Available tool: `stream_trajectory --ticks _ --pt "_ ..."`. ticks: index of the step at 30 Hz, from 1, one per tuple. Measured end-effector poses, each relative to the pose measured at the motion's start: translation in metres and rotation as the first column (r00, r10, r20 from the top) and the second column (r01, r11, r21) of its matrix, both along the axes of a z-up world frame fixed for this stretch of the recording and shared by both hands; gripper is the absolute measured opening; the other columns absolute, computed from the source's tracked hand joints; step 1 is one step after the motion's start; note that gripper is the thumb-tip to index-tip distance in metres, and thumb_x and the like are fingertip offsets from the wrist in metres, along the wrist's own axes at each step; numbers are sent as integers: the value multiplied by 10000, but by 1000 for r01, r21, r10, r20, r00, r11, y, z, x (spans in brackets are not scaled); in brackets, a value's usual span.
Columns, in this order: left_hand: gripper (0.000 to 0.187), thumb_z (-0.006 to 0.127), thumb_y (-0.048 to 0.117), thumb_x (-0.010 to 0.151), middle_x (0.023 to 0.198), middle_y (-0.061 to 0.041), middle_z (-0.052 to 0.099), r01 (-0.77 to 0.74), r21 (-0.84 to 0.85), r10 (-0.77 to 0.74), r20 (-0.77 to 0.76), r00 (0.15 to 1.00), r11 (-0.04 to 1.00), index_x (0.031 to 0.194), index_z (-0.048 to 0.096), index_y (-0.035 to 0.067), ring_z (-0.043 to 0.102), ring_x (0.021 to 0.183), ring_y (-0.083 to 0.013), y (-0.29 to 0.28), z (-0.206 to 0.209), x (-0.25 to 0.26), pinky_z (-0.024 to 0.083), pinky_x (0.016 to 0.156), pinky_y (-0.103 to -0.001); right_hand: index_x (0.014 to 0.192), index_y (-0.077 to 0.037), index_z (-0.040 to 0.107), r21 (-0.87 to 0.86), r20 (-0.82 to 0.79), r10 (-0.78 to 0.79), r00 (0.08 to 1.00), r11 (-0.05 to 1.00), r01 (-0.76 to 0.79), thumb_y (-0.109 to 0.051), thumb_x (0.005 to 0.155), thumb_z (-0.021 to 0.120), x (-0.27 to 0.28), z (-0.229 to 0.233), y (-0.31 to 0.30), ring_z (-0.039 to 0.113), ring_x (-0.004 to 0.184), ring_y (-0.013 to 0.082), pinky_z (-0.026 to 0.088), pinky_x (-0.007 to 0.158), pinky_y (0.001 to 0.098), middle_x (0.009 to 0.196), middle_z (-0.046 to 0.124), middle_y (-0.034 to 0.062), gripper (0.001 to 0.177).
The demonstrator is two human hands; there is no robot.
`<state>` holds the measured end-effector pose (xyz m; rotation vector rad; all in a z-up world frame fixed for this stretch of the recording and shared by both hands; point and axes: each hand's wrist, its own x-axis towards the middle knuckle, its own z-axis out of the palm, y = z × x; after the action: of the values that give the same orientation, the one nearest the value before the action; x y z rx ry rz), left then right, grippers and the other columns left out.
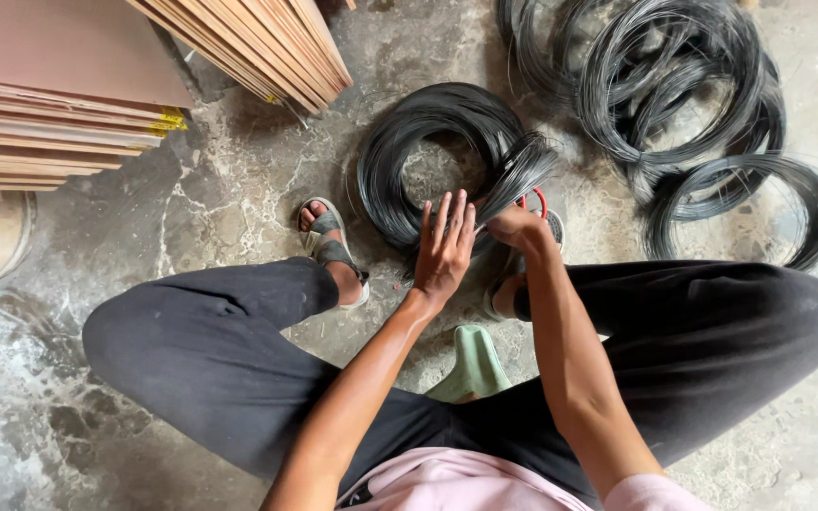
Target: The person sits on the floor and coils a long black wire into a circular bundle using both hands. A pair of red-handled scissors rests on the floor nearby, but the person uses only their hands to manipulate the wire.
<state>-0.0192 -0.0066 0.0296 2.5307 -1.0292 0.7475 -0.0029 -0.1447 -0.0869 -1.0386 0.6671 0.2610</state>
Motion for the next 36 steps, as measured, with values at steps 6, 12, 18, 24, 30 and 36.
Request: stream_trajectory --ticks 6,12,18,24,30,36 --pt "284 458 142 927 1260 -213 501 -17 -27 17 -20 1000 999 1142 545 -23 483 1175 -345 2 -8 4 390 977 -486 941 41 608 90 -9 -134 991 987 134 -175 777 650 9 9 19 496 582 353 386 474 454 759 539 247 274" --pt "282 526 152 899 1250 -202 512 -71 -37 70 -16 997 997 1125 559 -13 507 1149 -331 2 -15 13 398 970 -460 847 34 632 -7 -22 -264 964 964 264 -45 732 540 -4 16 41 538 599 217 379 511 349 691 575 126 167" --pt "293 542 175 892 1247 -191 518 -78 -62 76 -25 997 995 1124 560 -3 498 1161 -320 7 -18 18 401 967 -445 1036 -8 613 158 35 -486 873 866 475 -107 847 590 -22 30 57 584 830 191 459 695 320 874 632 93 214" --pt "312 580 198 871 1248 -158 524 -86 -52 82 -65 995 995 1131 561 28 508 1147 -293 8 -23 24 403 954 -444 1007 -141 616 -69 60 -507 860 857 511 -231 879 589 -26 56 62 524 882 80 345 717 238 917 604 -30 158" --pt "327 579 216 878 1251 -152 526 -112 -56 108 -74 991 992 1150 553 38 522 1123 -285 13 -35 35 402 941 -436 948 -100 592 75 72 -572 817 820 568 -160 894 551 -26 103 72 544 807 95 395 666 200 853 586 4 90" --pt "367 552 255 902 1257 -153 520 -83 -52 75 -146 986 995 1196 525 38 513 1136 -285 22 -39 38 392 949 -430 915 -92 607 -171 216 -429 877 868 467 -153 894 566 -30 95 84 515 776 95 418 641 201 812 562 2 77"
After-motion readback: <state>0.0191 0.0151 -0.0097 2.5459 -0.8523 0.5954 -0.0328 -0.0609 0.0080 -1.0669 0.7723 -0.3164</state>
